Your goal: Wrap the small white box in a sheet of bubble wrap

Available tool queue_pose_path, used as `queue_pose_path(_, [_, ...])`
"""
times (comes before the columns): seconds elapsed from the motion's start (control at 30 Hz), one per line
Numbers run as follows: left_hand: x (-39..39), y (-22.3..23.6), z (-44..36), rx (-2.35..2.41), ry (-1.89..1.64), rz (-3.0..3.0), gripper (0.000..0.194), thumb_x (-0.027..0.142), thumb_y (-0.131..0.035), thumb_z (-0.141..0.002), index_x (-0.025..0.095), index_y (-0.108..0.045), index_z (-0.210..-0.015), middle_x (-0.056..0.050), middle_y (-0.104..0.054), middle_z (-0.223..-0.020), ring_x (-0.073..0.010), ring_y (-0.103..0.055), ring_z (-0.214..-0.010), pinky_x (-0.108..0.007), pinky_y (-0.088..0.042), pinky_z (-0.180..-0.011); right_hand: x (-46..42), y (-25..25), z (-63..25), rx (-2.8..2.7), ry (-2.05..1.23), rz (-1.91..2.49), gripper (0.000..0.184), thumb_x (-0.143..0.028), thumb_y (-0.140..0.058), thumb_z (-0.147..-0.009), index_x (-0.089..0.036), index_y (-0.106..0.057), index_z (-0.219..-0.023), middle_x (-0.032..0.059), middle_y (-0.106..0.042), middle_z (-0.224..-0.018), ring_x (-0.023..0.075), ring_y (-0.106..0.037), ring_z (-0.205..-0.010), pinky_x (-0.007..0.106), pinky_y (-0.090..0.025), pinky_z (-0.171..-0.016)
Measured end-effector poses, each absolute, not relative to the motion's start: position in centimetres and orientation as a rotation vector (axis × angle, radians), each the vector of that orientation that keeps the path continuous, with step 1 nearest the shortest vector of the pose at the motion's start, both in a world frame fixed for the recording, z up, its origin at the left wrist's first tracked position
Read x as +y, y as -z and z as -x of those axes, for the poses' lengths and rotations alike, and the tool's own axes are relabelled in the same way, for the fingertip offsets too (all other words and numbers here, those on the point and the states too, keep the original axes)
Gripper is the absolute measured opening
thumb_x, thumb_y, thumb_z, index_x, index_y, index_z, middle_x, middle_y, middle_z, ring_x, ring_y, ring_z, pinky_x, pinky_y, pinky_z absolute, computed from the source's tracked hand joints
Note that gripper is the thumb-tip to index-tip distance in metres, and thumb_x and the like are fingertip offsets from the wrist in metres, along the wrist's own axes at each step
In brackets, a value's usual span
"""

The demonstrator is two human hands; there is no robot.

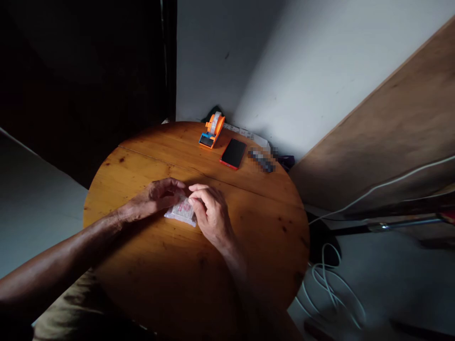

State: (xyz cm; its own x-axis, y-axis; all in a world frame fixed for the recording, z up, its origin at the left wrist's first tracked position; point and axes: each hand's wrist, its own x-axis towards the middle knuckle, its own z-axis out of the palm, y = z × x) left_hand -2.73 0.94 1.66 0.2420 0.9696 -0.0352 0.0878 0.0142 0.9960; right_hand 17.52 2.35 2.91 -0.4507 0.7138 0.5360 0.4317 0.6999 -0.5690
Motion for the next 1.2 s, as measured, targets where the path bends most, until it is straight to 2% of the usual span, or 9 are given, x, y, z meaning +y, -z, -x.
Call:
queue_pose_path(0.33, [0.4, -2.1, 2.4, 0.886, -0.906, -1.294, 0.051, 0.025, -0.071, -0.077, 0.018, -0.053, -0.125, -0.009, -0.067, -0.109, -0.0195, -0.064, -0.095, -0.034, -0.051, -0.082, 2.9, -4.4, -18.9, -1.838, -0.629, 0.932, 0.010, -0.026, -0.054, -0.096, -0.022, -0.062, -0.091, 0.0072, -0.070, -0.113, 0.0211, -0.066, -0.107, 0.040, -0.054, -0.091])
queue_pose_path(0.5, [0.2, -2.6, 2.4, 0.773, -0.875, -1.273, 0.052, 0.026, -0.071, -0.080, 0.021, -0.053, -0.128, -0.011, -0.064, -0.120, -0.0226, -0.062, -0.108, -0.039, -0.049, -0.092, 4.1, -3.8, -19.9, -1.669, -0.775, 0.986, 0.015, -0.035, -0.055, -0.096, -0.023, -0.064, -0.096, 0.0071, -0.070, -0.115, 0.0199, -0.068, -0.102, 0.038, -0.055, -0.089])
queue_pose_path(0.63, [0.1, -2.9, 2.4, 0.736, -0.867, -1.259, 0.054, 0.028, -0.072, -0.081, 0.021, -0.052, -0.131, -0.013, -0.062, -0.127, -0.0244, -0.059, -0.115, -0.040, -0.046, -0.097, 5.5, -2.6, -20.6, -1.523, -0.858, 1.036, 0.023, -0.043, -0.059, -0.092, -0.022, -0.066, -0.100, 0.0067, -0.072, -0.107, 0.0200, -0.069, -0.097, 0.040, -0.055, -0.090])
queue_pose_path(0.73, [0.2, -2.8, 2.4, 0.776, -0.858, -1.258, 0.054, 0.031, -0.071, -0.081, 0.020, -0.052, -0.130, -0.012, -0.062, -0.124, -0.0218, -0.061, -0.105, -0.034, -0.048, -0.087, 6.5, -1.8, -21.0, -1.400, -0.919, 1.074, 0.029, -0.048, -0.065, -0.086, -0.021, -0.068, -0.097, 0.0058, -0.073, -0.101, 0.0202, -0.069, -0.094, 0.040, -0.054, -0.087])
queue_pose_path(0.93, [0.4, -2.6, 2.6, 0.941, -0.849, -1.256, 0.032, 0.036, -0.072, -0.078, 0.016, -0.062, -0.101, -0.003, -0.066, -0.092, -0.0130, -0.058, -0.075, -0.025, -0.044, -0.068, 7.8, -0.9, -21.4, -1.267, -0.940, 1.151, 0.033, -0.050, -0.069, -0.078, -0.020, -0.071, -0.092, 0.0046, -0.073, -0.090, 0.0198, -0.067, -0.084, 0.038, -0.053, -0.082])
queue_pose_path(1.1, [0.3, -3.0, 2.4, 1.082, -0.683, -1.275, 0.027, 0.040, -0.065, -0.082, 0.015, -0.070, -0.091, -0.002, -0.066, -0.078, -0.0108, -0.054, -0.062, -0.023, -0.039, -0.058, 7.9, -1.3, -21.6, -1.339, -0.764, 1.216, 0.031, -0.048, -0.062, -0.082, -0.019, -0.069, -0.090, 0.0053, -0.071, -0.091, 0.0186, -0.066, -0.080, 0.034, -0.053, -0.075])
queue_pose_path(1.2, [0.3, -2.8, 2.3, 1.098, -0.726, -1.176, 0.028, 0.036, -0.068, -0.077, 0.015, -0.070, -0.096, -0.002, -0.067, -0.076, -0.0102, -0.054, -0.059, -0.022, -0.040, -0.056, 6.1, -2.9, -21.5, -1.464, -0.611, 1.192, 0.028, -0.043, -0.059, -0.087, -0.021, -0.068, -0.103, 0.0013, -0.068, -0.081, 0.0132, -0.059, -0.063, 0.028, -0.050, -0.063])
